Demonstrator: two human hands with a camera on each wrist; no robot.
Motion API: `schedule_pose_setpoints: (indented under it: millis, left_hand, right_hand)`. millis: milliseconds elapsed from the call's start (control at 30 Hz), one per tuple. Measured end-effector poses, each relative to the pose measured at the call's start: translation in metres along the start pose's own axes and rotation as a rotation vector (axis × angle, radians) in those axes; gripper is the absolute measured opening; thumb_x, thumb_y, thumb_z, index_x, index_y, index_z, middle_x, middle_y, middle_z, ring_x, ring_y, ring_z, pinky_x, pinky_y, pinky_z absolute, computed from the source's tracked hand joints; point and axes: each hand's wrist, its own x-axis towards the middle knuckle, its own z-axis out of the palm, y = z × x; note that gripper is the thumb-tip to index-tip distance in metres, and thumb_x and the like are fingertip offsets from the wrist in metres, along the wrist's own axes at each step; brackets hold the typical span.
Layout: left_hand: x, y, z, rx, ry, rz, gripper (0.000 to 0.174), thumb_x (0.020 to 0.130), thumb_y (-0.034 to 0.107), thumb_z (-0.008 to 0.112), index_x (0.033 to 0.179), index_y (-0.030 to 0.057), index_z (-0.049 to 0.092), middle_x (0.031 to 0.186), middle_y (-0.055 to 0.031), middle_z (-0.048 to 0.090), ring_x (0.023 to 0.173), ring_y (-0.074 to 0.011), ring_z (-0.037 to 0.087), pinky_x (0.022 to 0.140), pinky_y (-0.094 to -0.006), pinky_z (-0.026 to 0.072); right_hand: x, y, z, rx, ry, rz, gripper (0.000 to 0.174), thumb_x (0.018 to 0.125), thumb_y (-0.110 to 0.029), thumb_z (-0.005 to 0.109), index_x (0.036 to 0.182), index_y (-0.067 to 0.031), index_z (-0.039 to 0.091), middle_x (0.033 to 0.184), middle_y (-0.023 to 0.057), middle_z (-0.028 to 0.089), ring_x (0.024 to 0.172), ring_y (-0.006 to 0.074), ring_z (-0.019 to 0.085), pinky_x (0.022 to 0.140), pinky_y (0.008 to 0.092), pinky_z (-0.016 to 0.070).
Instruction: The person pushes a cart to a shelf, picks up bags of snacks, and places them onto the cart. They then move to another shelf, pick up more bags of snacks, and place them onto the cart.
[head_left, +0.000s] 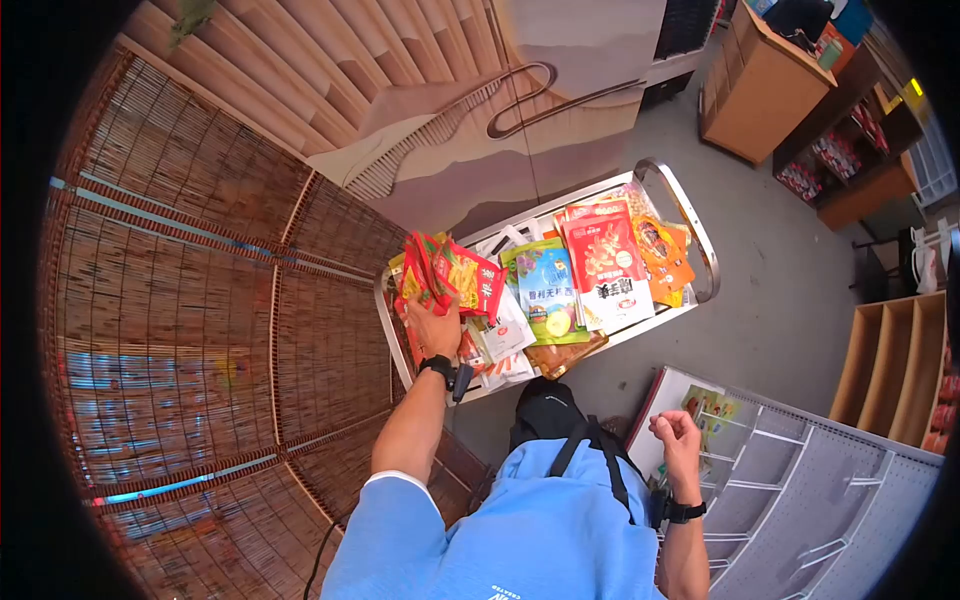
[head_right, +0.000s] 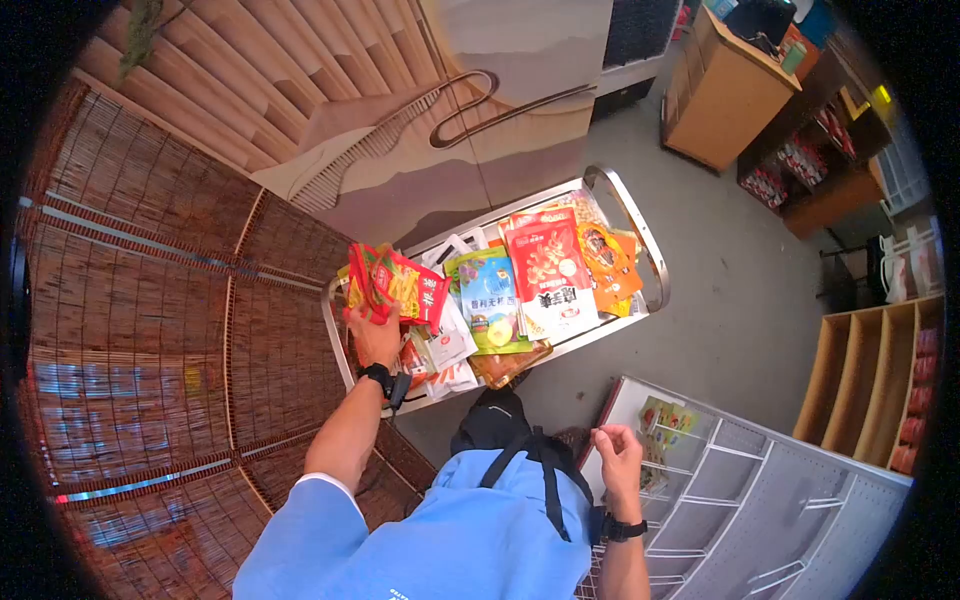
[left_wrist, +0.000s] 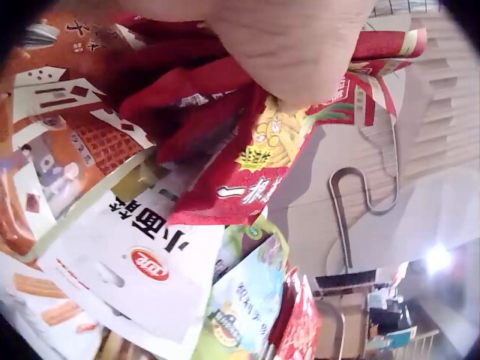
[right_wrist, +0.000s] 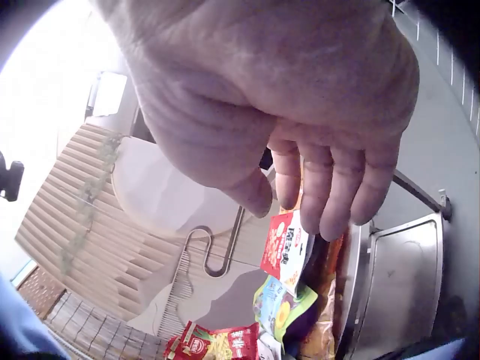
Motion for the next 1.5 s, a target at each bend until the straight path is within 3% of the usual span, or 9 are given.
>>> schedule_pose_setpoints:
  millis: [167, 200, 367, 467, 600, 933, 1167, 1300, 1500]
  left_hand:
    - [-0.012, -0.013, -0.004, 0.103, -0.112, 0.22, 0.108, 0.079, 0.05, 0.08, 0.155, -0.0019, 0.023, 0.157, -0.0321, 0.024, 0.147, -0.0454, 0.022, 0.122, -0.0544, 0.0171]
    - [-0.015, -0.015, -0.003, 0.108, -0.168, 0.232, 0.115, 0.078, 0.054, 0.08, 0.16, 0.0054, 0.016, 0.163, -0.0319, 0.011, 0.151, -0.0482, 0.012, 0.123, -0.0565, 0.0136]
    - [-0.023, 0.001, 0.003, 0.141, -0.22, 0.264, 0.11, 0.078, 0.056, 0.079, 0.162, 0.0211, 0.016, 0.164, -0.0311, 0.005, 0.149, -0.0569, 0.004, 0.121, -0.0624, 0.0143]
    - [-0.013, 0.018, 0.011, 0.289, -0.355, 0.089, 0.108, 0.077, 0.056, 0.079, 0.162, 0.0321, 0.016, 0.166, -0.0264, 0.003, 0.148, -0.0594, 0.003, 0.116, -0.0704, 0.0181]
    - [-0.003, 0.018, 0.024, 0.454, -0.41, 0.095, 0.112, 0.075, 0.056, 0.082, 0.162, 0.0315, 0.016, 0.167, -0.0252, 0.001, 0.148, -0.0598, -0.002, 0.111, -0.0775, 0.0167]
    - [-0.013, 0.013, 0.023, 0.313, -0.315, 0.103, 0.116, 0.073, 0.047, 0.087, 0.162, 0.0321, 0.015, 0.167, -0.0222, 0.005, 0.152, -0.0517, 0.0, 0.116, -0.0699, 0.0165]
    - [0.007, 0.041, 0.031, 0.41, -0.346, -0.071, 0.112, 0.074, 0.045, 0.086, 0.162, 0.0334, 0.018, 0.168, -0.0202, 0.006, 0.152, -0.0497, 0.003, 0.115, -0.0724, 0.0184]
    - [0.004, 0.035, 0.024, 0.419, -0.386, -0.013, 0.113, 0.073, 0.045, 0.087, 0.162, 0.0334, 0.018, 0.168, -0.0192, 0.005, 0.153, -0.0482, 0.002, 0.114, -0.0741, 0.0183]
    - [-0.007, 0.021, 0.009, 0.356, -0.307, 0.122, 0.12, 0.072, 0.044, 0.088, 0.163, 0.023, 0.013, 0.167, -0.0216, 0.007, 0.154, -0.0441, 0.004, 0.119, -0.0677, 0.0133]
  right_hand:
    - [-0.002, 0.004, 0.008, 0.02, 0.006, 0.045, 0.016, 0.099, -0.016, 0.066, 0.105, -0.0019, 0.062, 0.1, 0.0087, 0.072, 0.089, 0.0149, 0.069, 0.082, 0.0283, 0.0545]
    - [-0.002, 0.006, 0.009, 0.023, 0.014, 0.042, 0.016, 0.099, -0.016, 0.066, 0.105, -0.0019, 0.062, 0.1, 0.0087, 0.072, 0.089, 0.0149, 0.069, 0.082, 0.0283, 0.0545]
    - [0.0, 0.012, 0.014, 0.018, -0.019, 0.028, 0.015, 0.098, -0.013, 0.066, 0.106, -0.0018, 0.061, 0.1, 0.0087, 0.073, 0.089, 0.0138, 0.068, 0.082, 0.0279, 0.054]
    - [-0.002, 0.01, 0.017, -0.006, -0.027, 0.034, 0.015, 0.098, -0.013, 0.066, 0.107, -0.0017, 0.061, 0.1, 0.0087, 0.073, 0.089, 0.0134, 0.068, 0.082, 0.0275, 0.0536]
    - [0.001, 0.019, 0.016, -0.039, -0.043, 0.046, 0.016, 0.098, -0.014, 0.066, 0.107, -0.0014, 0.062, 0.1, 0.0086, 0.073, 0.089, 0.0133, 0.068, 0.082, 0.0275, 0.0533]
    - [-0.001, 0.019, 0.015, -0.06, -0.017, 0.117, 0.018, 0.098, -0.015, 0.066, 0.108, 0.0003, 0.062, 0.1, 0.0087, 0.073, 0.091, 0.0137, 0.068, 0.083, 0.0281, 0.0538]
    - [-0.003, 0.01, 0.012, -0.048, -0.002, 0.156, 0.018, 0.097, -0.013, 0.066, 0.107, 0.0008, 0.063, 0.1, 0.0086, 0.073, 0.091, 0.0143, 0.068, 0.085, 0.028, 0.0544]
    - [-0.002, 0.018, 0.007, -0.026, 0.012, 0.147, 0.018, 0.096, -0.013, 0.067, 0.107, 0.0011, 0.063, 0.099, 0.0083, 0.072, 0.091, 0.0143, 0.068, 0.085, 0.0282, 0.0546]
    - [-0.005, 0.03, 0.0, 0.029, 0.084, 0.107, 0.015, 0.096, -0.013, 0.067, 0.103, -0.0002, 0.064, 0.092, 0.0048, 0.07, 0.083, 0.0112, 0.065, 0.077, 0.0264, 0.0528]
